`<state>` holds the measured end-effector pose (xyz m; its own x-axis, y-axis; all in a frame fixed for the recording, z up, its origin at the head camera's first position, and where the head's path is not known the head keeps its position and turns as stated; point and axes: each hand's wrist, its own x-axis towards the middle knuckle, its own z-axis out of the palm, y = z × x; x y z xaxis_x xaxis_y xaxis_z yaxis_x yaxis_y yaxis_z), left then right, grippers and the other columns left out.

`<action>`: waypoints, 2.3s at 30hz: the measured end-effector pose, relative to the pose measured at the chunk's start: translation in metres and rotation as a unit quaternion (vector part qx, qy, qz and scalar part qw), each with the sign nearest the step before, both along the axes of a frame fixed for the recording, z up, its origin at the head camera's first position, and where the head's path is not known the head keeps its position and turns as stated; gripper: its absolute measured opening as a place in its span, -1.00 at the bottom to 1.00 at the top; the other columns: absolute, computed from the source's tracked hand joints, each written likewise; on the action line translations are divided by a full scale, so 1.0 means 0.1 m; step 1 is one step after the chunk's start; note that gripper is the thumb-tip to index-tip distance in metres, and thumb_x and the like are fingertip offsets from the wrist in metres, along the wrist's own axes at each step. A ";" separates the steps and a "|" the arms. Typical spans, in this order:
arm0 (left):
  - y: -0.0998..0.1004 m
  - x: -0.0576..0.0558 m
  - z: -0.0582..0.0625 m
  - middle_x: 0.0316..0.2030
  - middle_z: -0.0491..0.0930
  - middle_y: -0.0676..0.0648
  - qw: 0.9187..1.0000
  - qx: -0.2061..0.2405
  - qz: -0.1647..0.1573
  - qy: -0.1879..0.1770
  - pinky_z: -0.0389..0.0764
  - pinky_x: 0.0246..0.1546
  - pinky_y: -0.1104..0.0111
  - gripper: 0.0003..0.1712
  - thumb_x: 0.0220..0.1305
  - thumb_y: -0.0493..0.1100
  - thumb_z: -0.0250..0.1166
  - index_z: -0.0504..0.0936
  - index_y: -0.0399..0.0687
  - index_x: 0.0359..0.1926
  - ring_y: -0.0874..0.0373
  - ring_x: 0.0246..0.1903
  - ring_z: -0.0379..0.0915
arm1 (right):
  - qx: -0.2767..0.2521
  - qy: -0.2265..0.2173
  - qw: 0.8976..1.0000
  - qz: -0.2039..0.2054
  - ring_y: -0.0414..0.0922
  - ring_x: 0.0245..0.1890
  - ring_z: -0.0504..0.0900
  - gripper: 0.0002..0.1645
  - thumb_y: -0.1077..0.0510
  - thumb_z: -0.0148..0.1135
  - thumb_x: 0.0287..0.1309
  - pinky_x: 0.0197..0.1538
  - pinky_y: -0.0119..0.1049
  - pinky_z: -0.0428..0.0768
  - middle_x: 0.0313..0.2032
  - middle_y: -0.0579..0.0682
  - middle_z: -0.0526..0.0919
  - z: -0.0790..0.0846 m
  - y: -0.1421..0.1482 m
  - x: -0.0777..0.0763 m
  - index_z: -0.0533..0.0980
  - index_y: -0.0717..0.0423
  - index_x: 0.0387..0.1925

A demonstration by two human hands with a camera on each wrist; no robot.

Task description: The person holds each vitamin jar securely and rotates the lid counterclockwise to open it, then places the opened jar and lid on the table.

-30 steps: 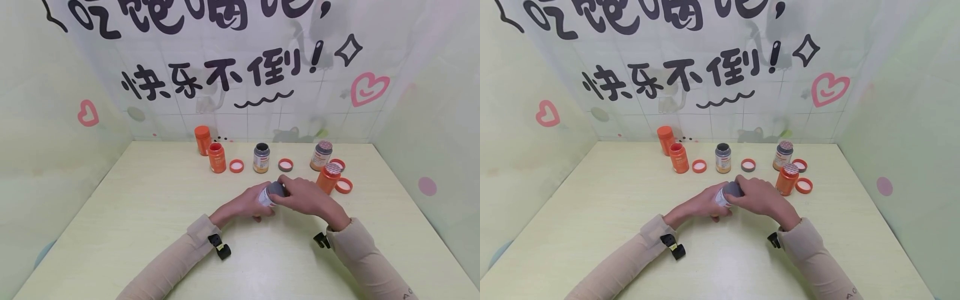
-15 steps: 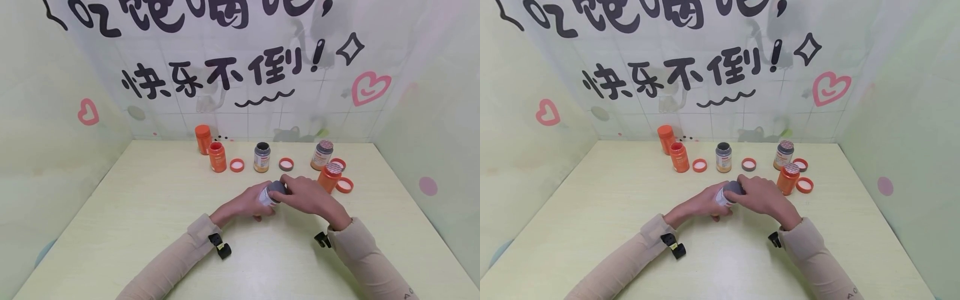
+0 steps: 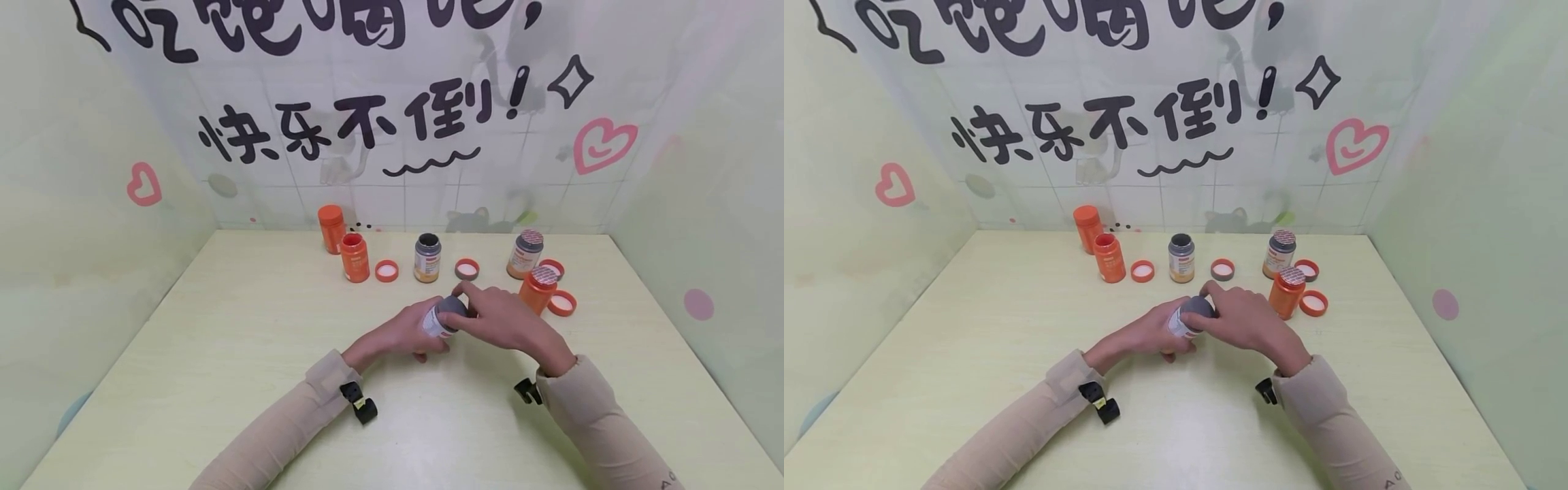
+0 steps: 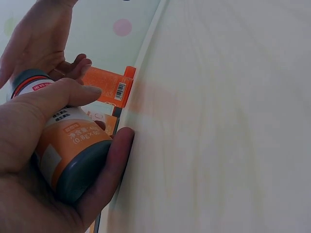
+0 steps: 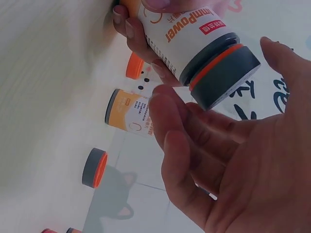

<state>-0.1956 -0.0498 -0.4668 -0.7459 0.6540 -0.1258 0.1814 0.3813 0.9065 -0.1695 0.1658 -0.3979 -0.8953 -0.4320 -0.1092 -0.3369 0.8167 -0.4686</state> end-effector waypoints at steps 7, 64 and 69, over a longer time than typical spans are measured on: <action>0.00 0.00 -0.01 0.02 0.51 -0.05 1.000 0.004 -0.001 0.002 0.79 -0.45 0.19 -0.38 0.18 -0.21 0.49 0.40 0.18 0.19 0.04 -0.03 0.54 | 0.016 0.010 1.000 0.007 -0.15 -0.53 0.45 -0.42 -0.45 0.16 0.29 -0.48 -0.30 0.34 -0.56 -0.10 0.50 -0.01 -0.01 -0.01 0.51 -0.05 -0.14; 0.00 0.00 0.00 -0.02 0.51 -0.07 1.000 -0.002 0.000 0.004 0.78 -0.47 0.19 -0.39 0.16 -0.24 0.49 0.42 0.15 0.16 0.06 -0.12 0.58 | 0.004 -0.004 1.000 0.007 -0.13 -0.45 0.51 -0.35 -0.40 0.15 0.33 -0.43 -0.29 0.43 -0.43 -0.07 0.58 0.00 -0.02 0.00 0.48 0.01 0.10; 0.00 0.00 -0.01 0.00 0.52 -0.07 1.000 -0.003 0.000 0.004 0.79 -0.46 0.19 -0.38 0.16 -0.24 0.48 0.41 0.15 0.18 0.06 -0.09 0.57 | 0.004 0.011 1.000 0.001 -0.13 -0.52 0.45 -0.37 -0.45 0.12 0.33 -0.48 -0.29 0.32 -0.52 -0.06 0.50 -0.01 -0.01 0.00 0.50 0.00 -0.06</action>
